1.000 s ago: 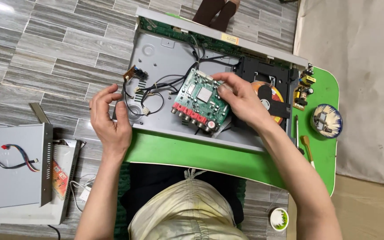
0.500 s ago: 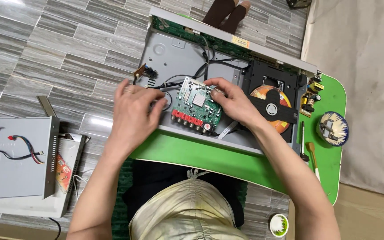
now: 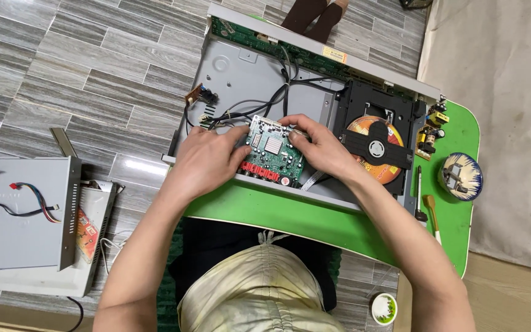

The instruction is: Repairing a DVD player by installing and securing a circuit board using a screwdriver

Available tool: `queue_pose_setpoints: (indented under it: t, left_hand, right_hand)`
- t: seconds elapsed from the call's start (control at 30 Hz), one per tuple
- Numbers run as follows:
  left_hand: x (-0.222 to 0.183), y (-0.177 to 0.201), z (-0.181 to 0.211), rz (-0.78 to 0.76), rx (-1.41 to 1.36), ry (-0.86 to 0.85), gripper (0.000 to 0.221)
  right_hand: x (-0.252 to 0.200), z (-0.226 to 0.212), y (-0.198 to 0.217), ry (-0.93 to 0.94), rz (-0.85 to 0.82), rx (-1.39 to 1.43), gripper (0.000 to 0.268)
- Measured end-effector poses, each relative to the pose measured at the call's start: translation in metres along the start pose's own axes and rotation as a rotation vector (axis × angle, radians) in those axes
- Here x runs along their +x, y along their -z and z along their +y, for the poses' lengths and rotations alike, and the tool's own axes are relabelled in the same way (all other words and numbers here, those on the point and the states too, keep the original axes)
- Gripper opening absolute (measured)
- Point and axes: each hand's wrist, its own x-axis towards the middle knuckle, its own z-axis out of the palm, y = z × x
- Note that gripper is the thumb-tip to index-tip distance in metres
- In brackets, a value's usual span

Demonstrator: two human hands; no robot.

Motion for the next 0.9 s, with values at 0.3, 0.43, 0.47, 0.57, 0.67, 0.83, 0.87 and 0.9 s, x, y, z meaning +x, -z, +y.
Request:
queue_pose_setpoints:
  t: [0.3, 0.43, 0.47, 0.57, 0.67, 0.83, 0.87, 0.9]
  left_hand:
    - [0.011, 0.004, 0.002, -0.075, -0.13, 0.041, 0.051]
    - [0.016, 0.009, 0.003, 0.009, -0.387, 0.085, 0.035]
    - [0.019, 0.004, -0.005, 0.008, -0.384, 0.08, 0.035]
    - [0.028, -0.007, -0.024, 0.15, -0.629, 0.158, 0.019]
    - [0.025, -0.003, -0.035, 0.427, -0.93, 0.149, 0.011]
    - [0.019, 0.005, -0.027, 0.643, -1.173, 0.107, 0.012]
    - [0.019, -0.001, -0.025, 0.639, -1.172, 0.11, 0.012]
    - [0.022, -0.006, -0.024, 0.65, -1.231, 0.1, 0.011]
  right_hand:
    - [0.0, -0.003, 0.002, 0.128, 0.073, 0.069, 0.036]
    - [0.009, -0.013, 0.006, 0.24, 0.126, 0.131, 0.034]
    - [0.011, -0.015, 0.009, 0.24, 0.132, 0.132, 0.034]
    - [0.015, -0.021, 0.024, 0.229, 0.108, 0.231, 0.036]
    - [0.012, -0.025, 0.04, 0.174, 0.104, 0.396, 0.048]
    - [-0.007, -0.057, 0.022, 0.014, -0.206, -0.601, 0.022]
    - [-0.005, -0.049, 0.013, 0.011, -0.207, -0.597, 0.022]
    - [-0.002, -0.041, 0.005, 0.016, -0.262, -0.658, 0.025]
